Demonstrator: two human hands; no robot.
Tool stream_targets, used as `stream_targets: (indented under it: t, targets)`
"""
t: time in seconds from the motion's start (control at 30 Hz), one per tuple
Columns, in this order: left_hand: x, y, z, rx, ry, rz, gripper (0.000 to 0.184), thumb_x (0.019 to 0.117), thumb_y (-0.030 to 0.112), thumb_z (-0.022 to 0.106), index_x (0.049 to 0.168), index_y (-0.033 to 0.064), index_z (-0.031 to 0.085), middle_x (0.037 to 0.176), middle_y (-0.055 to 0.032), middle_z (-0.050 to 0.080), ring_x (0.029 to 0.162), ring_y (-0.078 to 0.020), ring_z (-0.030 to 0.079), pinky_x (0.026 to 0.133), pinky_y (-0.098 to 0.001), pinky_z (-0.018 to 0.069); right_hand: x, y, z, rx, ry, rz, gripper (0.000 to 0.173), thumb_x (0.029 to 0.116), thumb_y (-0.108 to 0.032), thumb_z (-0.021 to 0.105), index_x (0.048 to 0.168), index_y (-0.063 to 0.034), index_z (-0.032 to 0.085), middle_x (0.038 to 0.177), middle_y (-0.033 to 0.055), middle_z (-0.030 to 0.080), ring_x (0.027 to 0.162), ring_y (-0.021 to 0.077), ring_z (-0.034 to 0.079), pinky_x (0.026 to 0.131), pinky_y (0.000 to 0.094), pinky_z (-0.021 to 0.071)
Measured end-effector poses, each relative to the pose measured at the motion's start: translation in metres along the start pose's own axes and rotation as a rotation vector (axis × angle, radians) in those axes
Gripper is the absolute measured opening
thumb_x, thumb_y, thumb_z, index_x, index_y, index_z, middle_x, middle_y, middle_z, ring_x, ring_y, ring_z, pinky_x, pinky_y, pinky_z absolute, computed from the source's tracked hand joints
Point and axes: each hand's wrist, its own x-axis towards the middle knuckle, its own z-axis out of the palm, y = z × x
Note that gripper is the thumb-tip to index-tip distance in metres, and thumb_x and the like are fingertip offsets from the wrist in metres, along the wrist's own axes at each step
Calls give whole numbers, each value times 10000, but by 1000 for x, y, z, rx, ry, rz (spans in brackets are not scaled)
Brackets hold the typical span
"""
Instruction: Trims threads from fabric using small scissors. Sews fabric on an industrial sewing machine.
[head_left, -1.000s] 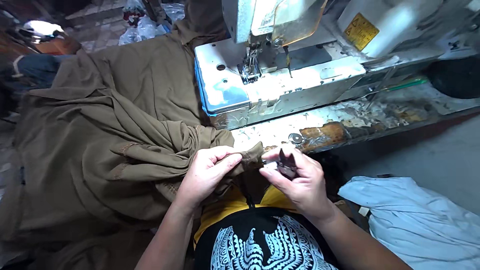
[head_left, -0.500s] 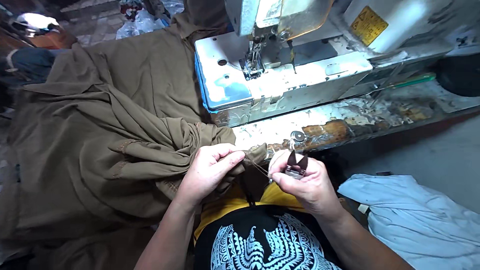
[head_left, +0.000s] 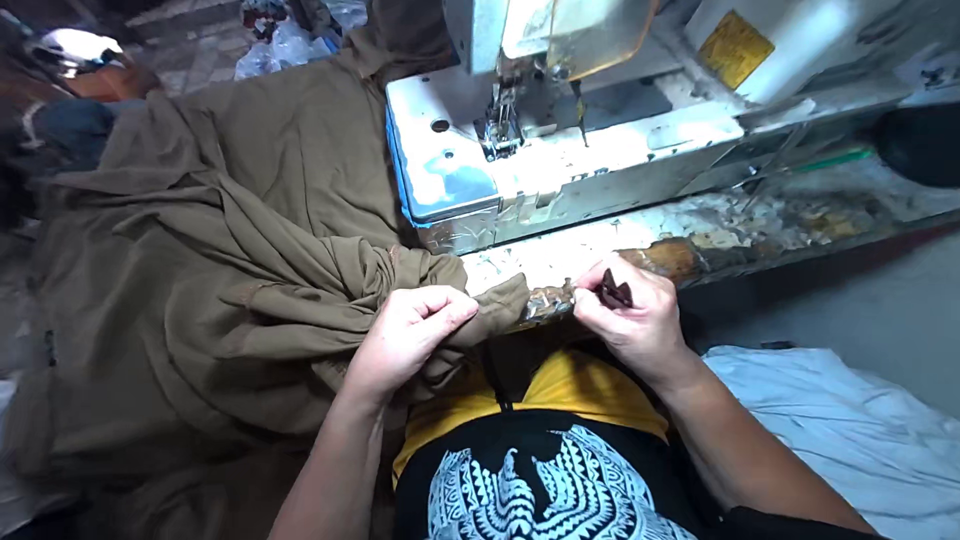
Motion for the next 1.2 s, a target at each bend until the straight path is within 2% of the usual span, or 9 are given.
stream_targets:
  t: [0.13, 0.27, 0.4, 0.5, 0.7, 0.83, 0.97, 1.1, 1.2]
  targets:
    - [3, 4, 0, -66, 20, -36, 313, 1022, 121, 543, 748, 127, 694, 658, 77, 618, 616, 22, 571, 595, -158, 488, 22, 27, -8, -493, -143, 83, 130, 902, -94, 640, 906, 36, 638, 798, 188, 622, 674, 331, 643, 561, 481, 509]
    - [2, 9, 1, -61, 48, -70, 348, 1041, 167, 523, 743, 144, 699, 663, 90, 633, 642, 28, 597, 625, -167, 508, 30, 18, -20, -629, -236, 149, 373, 916, -272, 735, 1156, 10, 695, 1177, 286, 646, 1196, 525, 553, 994, 697, 387]
    - [2, 21, 1, -51, -6, -30, 289, 1017, 155, 573, 755, 148, 696, 685, 116, 625, 660, 48, 582, 641, -157, 496, 37, -26, -2, 51, -284, 18, 345, 981, -315, 634, 1240, -104, 722, 1265, 29, 676, 1224, 141, 590, 1037, 354, 485]
    - [-11, 47, -17, 123, -51, 54, 95, 941, 169, 696, 919, 111, 768, 832, 97, 727, 772, 55, 654, 728, -143, 546, 52, -34, 13, 526, -589, 288, 108, 945, -214, 713, 992, -136, 772, 912, -102, 725, 857, -67, 643, 785, 145, 528]
    - [-28, 60, -55, 470, 368, 196, 122, 936, 182, 671, 916, 135, 782, 899, 77, 609, 864, 24, 588, 768, -135, 494, 56, -42, 17, 642, -487, 337, 79, 961, -153, 670, 943, -119, 739, 846, -93, 704, 797, -45, 640, 752, 141, 529]
    - [14, 83, -37, 69, 318, 175, 189, 1054, 76, 510, 1020, 73, 696, 843, 0, 683, 753, -47, 640, 700, -218, 547, 54, -48, 17, 706, -516, 430, 103, 951, -172, 684, 907, -124, 763, 785, -84, 720, 731, -30, 659, 699, 162, 550]
    - [79, 89, -38, 677, 267, 387, 152, 1010, 167, 607, 997, 111, 747, 850, 53, 713, 780, 4, 664, 713, -195, 547, 48, -38, 20, 795, -493, 421, 230, 1000, -178, 611, 800, -130, 715, 706, -85, 679, 652, -23, 639, 610, 168, 539]
    - [143, 72, -51, 920, 85, 340, 147, 968, 199, 660, 896, 116, 756, 791, -12, 696, 758, -151, 676, 687, -413, 544, 56, -19, 25, 767, -414, 553, 268, 1001, -165, 591, 742, -146, 657, 628, -100, 632, 524, -13, 605, 480, 171, 526]
    - [168, 67, -54, 971, 82, 282, 187, 931, 174, 695, 1038, 24, 724, 1003, -147, 724, 1010, -282, 697, 892, -517, 544, 66, -12, 28, 795, -369, 556, 300, 1012, -164, 565, 722, -154, 641, 589, -115, 624, 490, -30, 603, 462, 153, 526]
